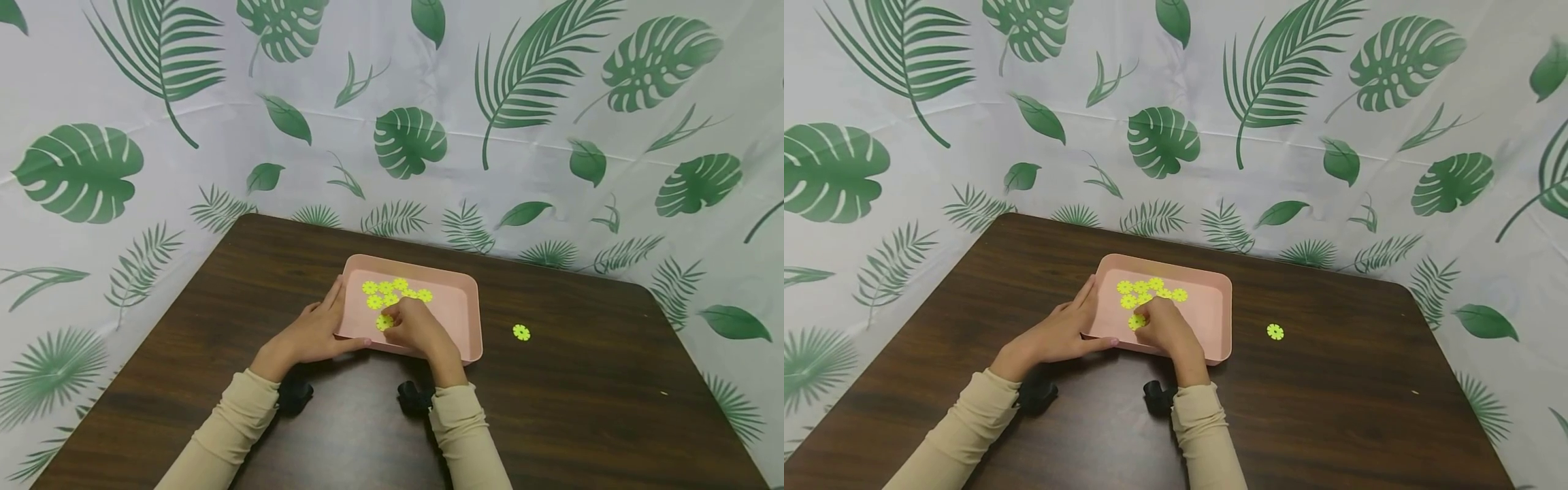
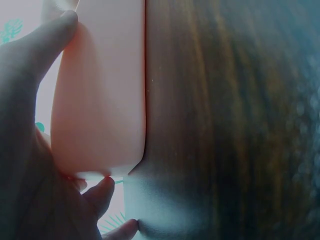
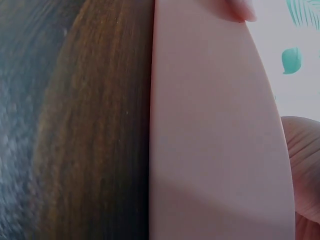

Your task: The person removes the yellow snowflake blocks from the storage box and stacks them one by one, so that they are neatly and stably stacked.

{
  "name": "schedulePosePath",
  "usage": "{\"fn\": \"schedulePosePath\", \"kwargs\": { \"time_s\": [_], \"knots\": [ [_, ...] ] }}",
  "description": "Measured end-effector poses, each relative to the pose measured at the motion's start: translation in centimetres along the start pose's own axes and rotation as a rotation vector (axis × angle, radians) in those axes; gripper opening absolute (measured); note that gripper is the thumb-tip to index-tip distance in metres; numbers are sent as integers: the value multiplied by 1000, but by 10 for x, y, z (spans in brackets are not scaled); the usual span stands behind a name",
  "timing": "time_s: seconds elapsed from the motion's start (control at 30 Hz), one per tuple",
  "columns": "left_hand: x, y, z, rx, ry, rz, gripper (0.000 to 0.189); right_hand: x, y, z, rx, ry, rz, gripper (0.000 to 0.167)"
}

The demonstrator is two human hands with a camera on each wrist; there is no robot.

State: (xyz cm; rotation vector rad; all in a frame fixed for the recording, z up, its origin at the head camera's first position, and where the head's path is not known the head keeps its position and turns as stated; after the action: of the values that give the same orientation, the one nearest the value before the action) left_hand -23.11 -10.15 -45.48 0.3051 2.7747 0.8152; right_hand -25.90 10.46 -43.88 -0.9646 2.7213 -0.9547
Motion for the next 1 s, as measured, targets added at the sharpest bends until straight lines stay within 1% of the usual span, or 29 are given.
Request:
{"fn": "schedulePosePath", "kwargs": {
  "time_s": [0.17,0.33,0.47,0.53,0.63,0.7,0.77,0.83,0.9,1.0],
  "knots": [
    [-1,1,0,5,-6,-3,122,-2,3,0,1,4,-20,13],
    [-1,1,1,3,-8,-5,123,-3,4,0,-32,12,-58,8],
    [0,0,3,8,-7,-7,123,-5,4,-3,-82,33,-64,11],
    [1,0,4,15,-6,-9,124,-6,4,-7,-110,54,-68,11],
    [2,-1,5,17,-7,-13,124,-10,4,-16,-132,87,-68,17],
    [3,-1,5,22,-5,-15,125,-13,4,-22,-143,96,-60,21],
    [3,-1,4,24,-3,-15,124,-18,5,-28,-145,103,-37,29],
    [3,0,3,25,-2,-12,124,-23,7,-34,-151,118,-17,33],
    [3,0,2,24,-1,-9,124,-28,10,-42,-159,140,-13,33],
    [2,1,2,14,0,-3,123,-37,15,-55,-162,196,-21,30]
  ]
}}
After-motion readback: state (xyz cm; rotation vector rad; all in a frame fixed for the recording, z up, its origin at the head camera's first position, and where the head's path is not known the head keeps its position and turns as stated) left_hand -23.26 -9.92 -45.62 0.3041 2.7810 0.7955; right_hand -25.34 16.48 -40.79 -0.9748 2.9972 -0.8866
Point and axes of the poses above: each hand's wrist, its own x-axis towards the middle knuckle, its own z-axis out of the palm, y = z × x, the point moved 3 cm from there along x, towards the middle knuckle, and after that the axes turned 14 degrees about -z, right-handed, at the moved point
